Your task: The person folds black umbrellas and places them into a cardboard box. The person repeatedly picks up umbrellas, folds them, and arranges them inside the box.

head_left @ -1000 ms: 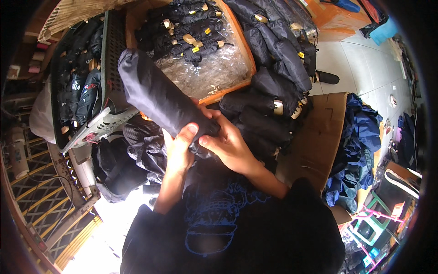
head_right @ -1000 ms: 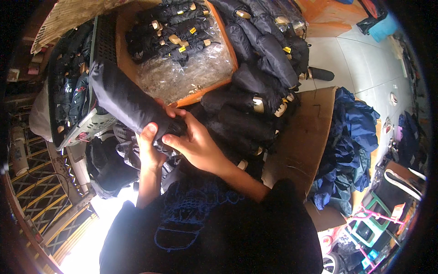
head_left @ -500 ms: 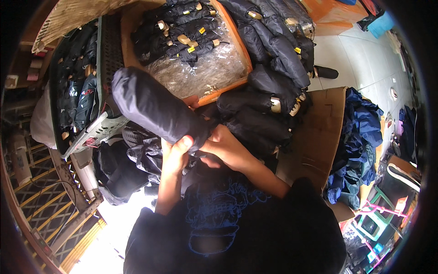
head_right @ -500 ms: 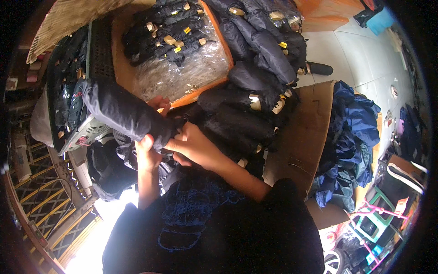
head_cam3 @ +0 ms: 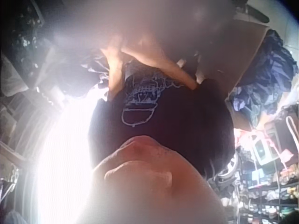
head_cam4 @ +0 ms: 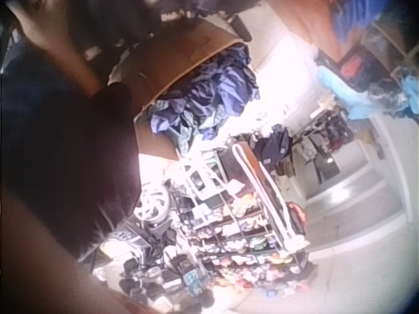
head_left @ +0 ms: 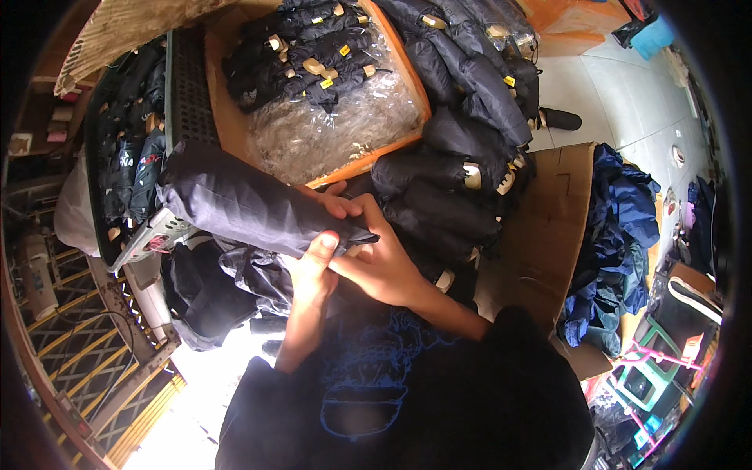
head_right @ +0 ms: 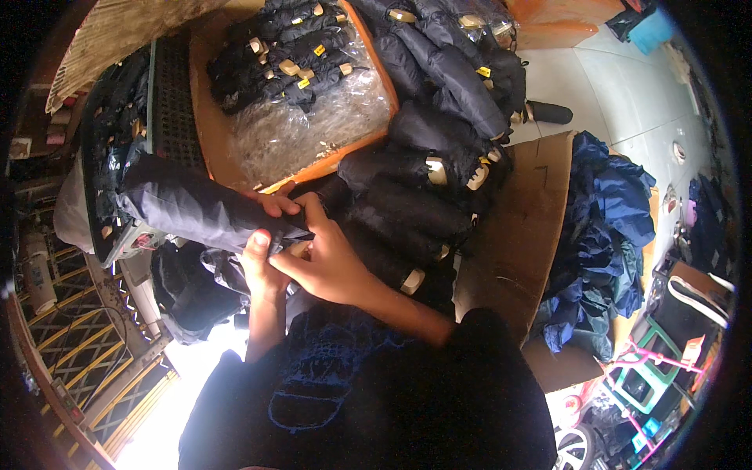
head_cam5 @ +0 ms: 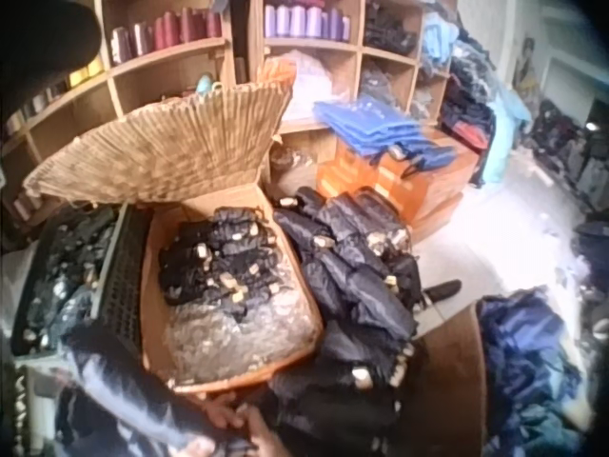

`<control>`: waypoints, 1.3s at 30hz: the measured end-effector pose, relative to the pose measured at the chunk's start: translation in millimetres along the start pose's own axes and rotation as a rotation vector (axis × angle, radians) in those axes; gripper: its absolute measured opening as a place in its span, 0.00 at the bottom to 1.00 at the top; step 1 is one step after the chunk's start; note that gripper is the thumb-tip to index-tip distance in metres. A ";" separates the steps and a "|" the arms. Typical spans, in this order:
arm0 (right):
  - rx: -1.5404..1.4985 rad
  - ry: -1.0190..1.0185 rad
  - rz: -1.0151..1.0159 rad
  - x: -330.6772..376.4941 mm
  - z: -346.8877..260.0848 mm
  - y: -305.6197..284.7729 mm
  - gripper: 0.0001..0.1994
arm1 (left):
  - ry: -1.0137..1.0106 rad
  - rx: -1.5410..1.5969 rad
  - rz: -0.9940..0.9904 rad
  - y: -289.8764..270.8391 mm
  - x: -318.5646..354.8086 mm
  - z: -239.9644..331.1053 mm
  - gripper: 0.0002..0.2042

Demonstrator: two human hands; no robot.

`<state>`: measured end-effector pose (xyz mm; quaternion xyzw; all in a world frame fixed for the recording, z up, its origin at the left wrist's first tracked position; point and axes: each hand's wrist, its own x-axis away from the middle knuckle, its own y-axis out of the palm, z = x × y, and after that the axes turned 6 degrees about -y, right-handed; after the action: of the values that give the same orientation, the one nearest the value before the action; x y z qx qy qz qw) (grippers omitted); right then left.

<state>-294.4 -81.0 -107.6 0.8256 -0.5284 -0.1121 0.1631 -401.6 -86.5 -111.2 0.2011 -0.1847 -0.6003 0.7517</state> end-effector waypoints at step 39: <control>-0.375 0.322 -0.090 -11.6 -29.5 -26.0 0.21 | -0.032 -0.354 -0.287 -13.1 -16.9 17.2 0.32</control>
<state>-267.0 -55.8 -90.4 0.8109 -0.4281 -0.0823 0.3903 -425.0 -74.0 -104.0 0.0808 -0.0577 -0.7272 0.6792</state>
